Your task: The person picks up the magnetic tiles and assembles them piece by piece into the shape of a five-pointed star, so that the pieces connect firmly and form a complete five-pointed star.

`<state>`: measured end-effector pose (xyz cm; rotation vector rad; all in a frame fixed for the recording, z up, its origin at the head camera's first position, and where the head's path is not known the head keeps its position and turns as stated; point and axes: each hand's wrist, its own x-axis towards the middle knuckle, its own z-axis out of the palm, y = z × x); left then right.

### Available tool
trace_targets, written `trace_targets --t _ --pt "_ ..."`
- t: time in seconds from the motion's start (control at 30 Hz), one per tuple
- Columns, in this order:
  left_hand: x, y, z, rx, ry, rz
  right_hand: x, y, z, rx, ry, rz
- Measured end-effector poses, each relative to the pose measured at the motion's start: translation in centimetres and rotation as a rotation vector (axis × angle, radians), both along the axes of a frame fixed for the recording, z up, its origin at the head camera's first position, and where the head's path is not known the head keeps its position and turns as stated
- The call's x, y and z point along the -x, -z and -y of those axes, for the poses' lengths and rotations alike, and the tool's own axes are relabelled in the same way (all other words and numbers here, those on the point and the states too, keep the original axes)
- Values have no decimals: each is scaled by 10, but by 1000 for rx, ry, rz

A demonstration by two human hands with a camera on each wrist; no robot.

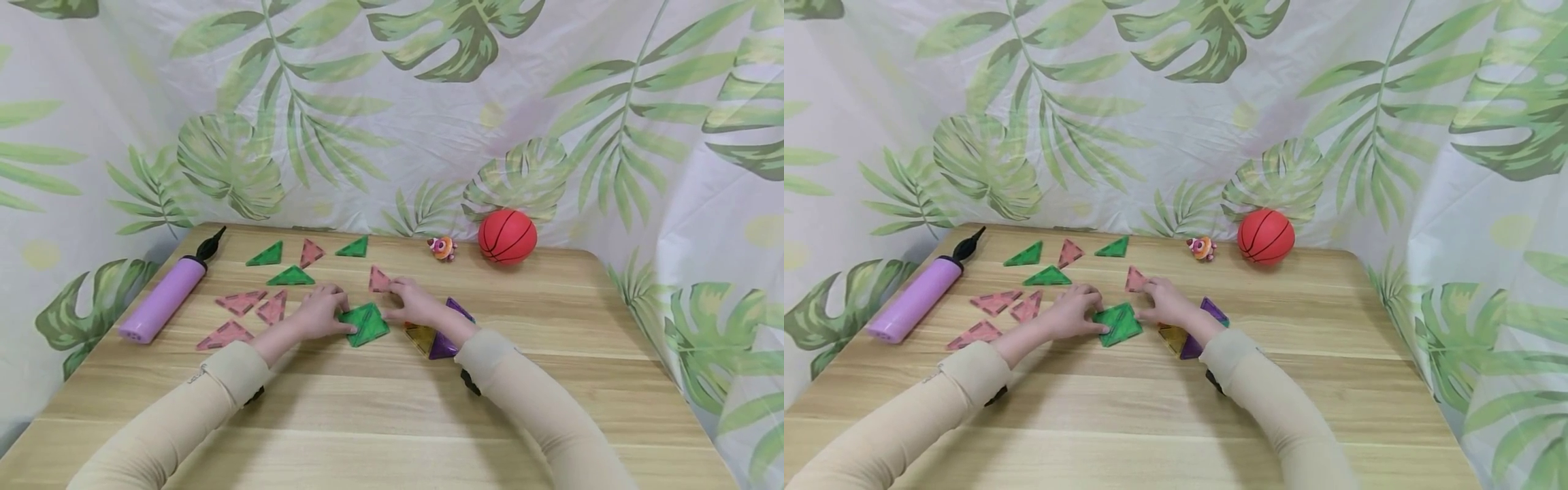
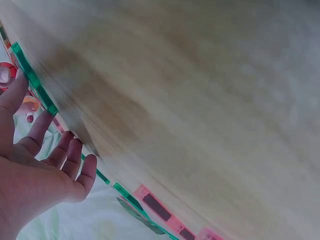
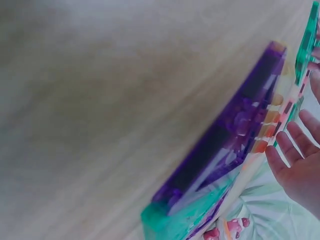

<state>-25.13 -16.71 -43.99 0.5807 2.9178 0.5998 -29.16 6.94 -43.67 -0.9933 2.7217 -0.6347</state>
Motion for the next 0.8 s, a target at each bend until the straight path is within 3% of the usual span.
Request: trace_targets --t 0.2,0.4,0.57,0.8 --pt "-2 -1 -1 5 -3 7 7 1 2 -34 30 -4" --pt "3 -5 1 14 26 31 11 3 -1 -103 20 -79" --pt "22 -12 4 -33 35 46 16 4 -6 -84 16 -144" --pt "60 -15 5 -53 -62 -7 21 6 -12 -70 13 -171"
